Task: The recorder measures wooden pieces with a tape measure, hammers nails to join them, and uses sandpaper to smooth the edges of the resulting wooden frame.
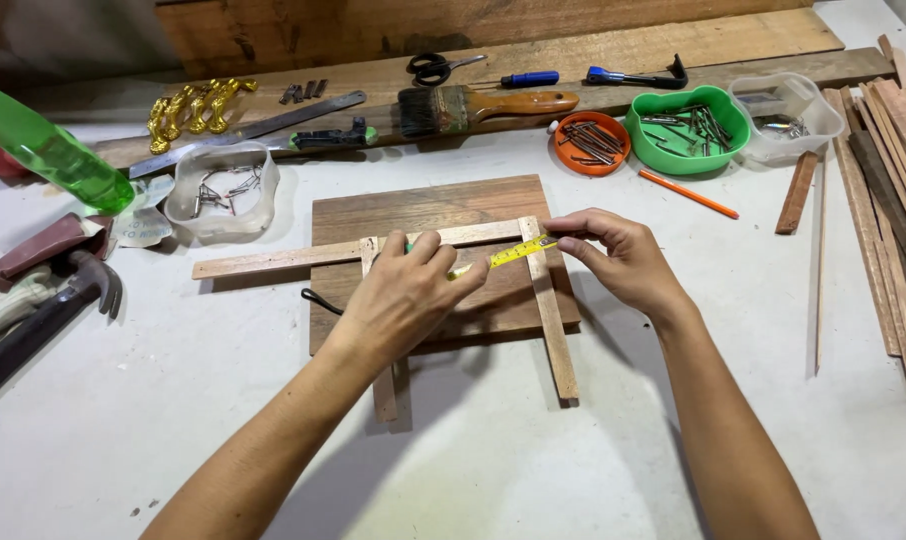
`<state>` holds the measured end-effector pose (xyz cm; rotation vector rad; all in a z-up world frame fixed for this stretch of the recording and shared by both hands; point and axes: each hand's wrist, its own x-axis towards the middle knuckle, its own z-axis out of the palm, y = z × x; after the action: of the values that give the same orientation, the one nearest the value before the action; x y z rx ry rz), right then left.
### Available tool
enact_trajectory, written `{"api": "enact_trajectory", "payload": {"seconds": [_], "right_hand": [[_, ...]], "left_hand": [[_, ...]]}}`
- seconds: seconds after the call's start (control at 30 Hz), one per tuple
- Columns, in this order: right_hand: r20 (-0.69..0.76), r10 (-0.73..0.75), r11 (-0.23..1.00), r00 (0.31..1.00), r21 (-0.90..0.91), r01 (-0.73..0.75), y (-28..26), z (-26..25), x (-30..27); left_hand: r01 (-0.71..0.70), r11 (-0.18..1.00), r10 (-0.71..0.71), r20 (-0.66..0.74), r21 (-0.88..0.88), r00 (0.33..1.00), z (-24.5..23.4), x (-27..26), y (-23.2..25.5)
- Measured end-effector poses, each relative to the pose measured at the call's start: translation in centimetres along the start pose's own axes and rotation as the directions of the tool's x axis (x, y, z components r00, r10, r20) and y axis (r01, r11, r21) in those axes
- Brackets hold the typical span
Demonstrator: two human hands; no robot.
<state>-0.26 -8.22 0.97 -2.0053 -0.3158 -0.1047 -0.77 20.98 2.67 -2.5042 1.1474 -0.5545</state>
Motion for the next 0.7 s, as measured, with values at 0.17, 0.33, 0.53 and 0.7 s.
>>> {"api": "enact_trajectory", "payload": {"seconds": [0.17,0.33,0.53,0.7], "right_hand": [[-0.010,-0.043,0.969,0.999,-0.246,0.039,0.1,0.7,1.4],[-0.015,-0.174,0.931,0.985,-0.329,0.159,1.7,0.9,2.1],[-0.031,-0.150,0.938,0.988,-0.321,0.132,1.7,1.1,2.6],[-0.036,-0.110,0.933,0.993,-0.348,0.091,2.0,1.3,2.5]], "left_hand": [[-0.035,0.999,0.035,0.021,-0.007,0.999,0.0,0.6,-1.8],[-0.036,0.999,0.036,-0.009,-0.007,0.999,0.6,0.7,-3.8],[-0.035,0.999,0.030,0.143,0.033,0.989,0.4,-0.3,-5.5],[-0.028,0.999,0.024,0.108,0.036,0.994,1.2,-0.5,-5.3]]}}
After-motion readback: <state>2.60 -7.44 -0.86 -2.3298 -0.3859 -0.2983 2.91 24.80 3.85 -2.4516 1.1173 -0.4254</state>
